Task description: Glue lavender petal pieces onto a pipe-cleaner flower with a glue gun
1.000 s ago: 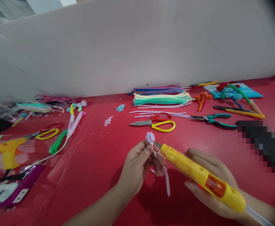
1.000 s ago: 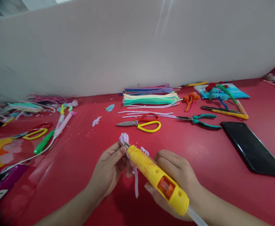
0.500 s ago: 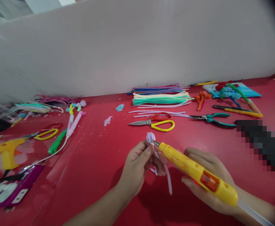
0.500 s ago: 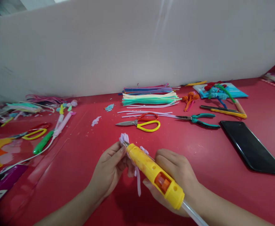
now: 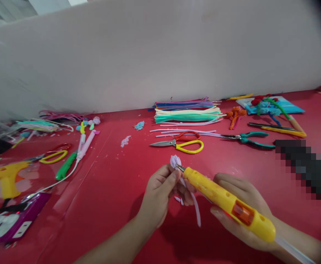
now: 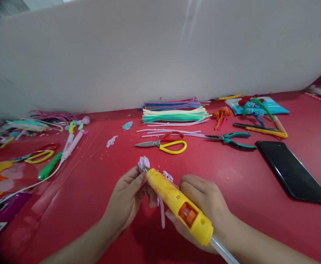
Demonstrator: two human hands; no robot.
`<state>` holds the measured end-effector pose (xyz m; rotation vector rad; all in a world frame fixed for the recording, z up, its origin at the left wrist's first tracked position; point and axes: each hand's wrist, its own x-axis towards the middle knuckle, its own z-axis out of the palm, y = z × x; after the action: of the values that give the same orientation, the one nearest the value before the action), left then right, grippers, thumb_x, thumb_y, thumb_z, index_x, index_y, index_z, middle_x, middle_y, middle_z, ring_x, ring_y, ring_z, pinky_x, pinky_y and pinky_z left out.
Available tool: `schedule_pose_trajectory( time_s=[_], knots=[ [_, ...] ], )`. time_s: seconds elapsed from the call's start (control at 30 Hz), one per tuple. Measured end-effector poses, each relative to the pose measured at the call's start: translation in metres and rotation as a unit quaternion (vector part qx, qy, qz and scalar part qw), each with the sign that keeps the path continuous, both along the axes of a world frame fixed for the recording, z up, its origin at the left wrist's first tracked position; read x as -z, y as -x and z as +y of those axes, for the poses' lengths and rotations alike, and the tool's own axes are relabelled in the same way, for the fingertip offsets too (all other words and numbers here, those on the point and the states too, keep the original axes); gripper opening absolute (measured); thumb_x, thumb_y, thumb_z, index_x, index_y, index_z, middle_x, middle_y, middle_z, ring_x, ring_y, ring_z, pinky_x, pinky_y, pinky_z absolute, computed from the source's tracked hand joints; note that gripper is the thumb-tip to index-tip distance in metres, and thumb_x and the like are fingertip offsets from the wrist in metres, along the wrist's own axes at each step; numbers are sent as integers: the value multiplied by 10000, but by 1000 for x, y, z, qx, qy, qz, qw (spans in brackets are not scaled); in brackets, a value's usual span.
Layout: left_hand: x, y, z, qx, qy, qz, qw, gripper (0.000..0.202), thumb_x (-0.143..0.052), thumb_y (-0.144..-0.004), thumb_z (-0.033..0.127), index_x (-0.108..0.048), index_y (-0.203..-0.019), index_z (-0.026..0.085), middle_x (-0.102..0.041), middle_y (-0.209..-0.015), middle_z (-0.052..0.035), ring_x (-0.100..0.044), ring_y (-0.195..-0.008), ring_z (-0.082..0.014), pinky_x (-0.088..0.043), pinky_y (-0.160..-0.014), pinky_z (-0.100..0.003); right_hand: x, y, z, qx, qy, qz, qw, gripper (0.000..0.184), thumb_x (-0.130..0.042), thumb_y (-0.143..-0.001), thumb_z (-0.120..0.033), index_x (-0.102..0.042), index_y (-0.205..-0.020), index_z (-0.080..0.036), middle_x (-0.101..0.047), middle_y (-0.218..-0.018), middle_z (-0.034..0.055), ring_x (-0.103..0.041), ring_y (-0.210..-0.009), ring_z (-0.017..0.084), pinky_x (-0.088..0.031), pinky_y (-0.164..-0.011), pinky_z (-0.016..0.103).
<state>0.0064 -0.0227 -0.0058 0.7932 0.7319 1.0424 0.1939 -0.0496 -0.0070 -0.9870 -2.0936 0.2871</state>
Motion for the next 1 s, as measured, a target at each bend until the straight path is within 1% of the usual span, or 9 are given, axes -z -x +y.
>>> schedule_pose_trajectory(
  time_s=[0.07,0.3,0.5,0.7,0.87,1.0],
  knots=[
    [0,0,0,-1,-2,2,1000,136,-506,-880,217,-556,-780,140,-639,-591,5,-598,-424,-101,-475,-429,-189,-1,0,1,-2,3,0,1000,180,-463,-867,-296,-398,-719,-215,-422,-613,-21,-400,-532,119,-322,-487,243],
    [1,3,1,-12,-6,15,1000,167,-482,-896,217,-566,-772,143,-637,-604,-1,-595,-453,-97,-479,-437,-187,-3,0,2,17,-24,-5,1000,165,-448,-877,-302,-416,-740,-215,-453,-616,-7,-429,-522,127,-339,-476,255],
    [3,2,1,-5,3,-1,1000,137,-480,-895,201,-561,-799,147,-634,-601,8,-602,-446,-104,-496,-457,-208,-3,1,1,16,-42,-8,999,188,-436,-892,-301,-400,-724,-222,-452,-595,-13,-442,-522,129,-351,-492,258],
    [1,2,1,-1,3,-12,1000,139,-469,-898,192,-542,-790,146,-641,-587,6,-604,-430,-103,-478,-435,-187,1,1,2,17,-23,-12,1000,204,-442,-881,-308,-389,-705,-221,-421,-593,-20,-410,-511,123,-323,-475,250],
    [1,2,0,-5,5,-8,1000,141,-469,-898,199,-538,-787,147,-640,-586,7,-607,-433,-106,-481,-437,-191,4,1,2,27,-21,-11,999,205,-440,-881,-317,-390,-707,-220,-435,-603,-18,-414,-515,122,-317,-481,248],
    [1,2,0,-3,7,-2,1000,140,-471,-898,205,-537,-790,145,-643,-591,4,-603,-425,-105,-474,-430,-188,3,2,2,27,-22,-7,999,224,-437,-877,-309,-377,-680,-219,-408,-582,-26,-392,-503,119,-295,-469,243]
  ],
)
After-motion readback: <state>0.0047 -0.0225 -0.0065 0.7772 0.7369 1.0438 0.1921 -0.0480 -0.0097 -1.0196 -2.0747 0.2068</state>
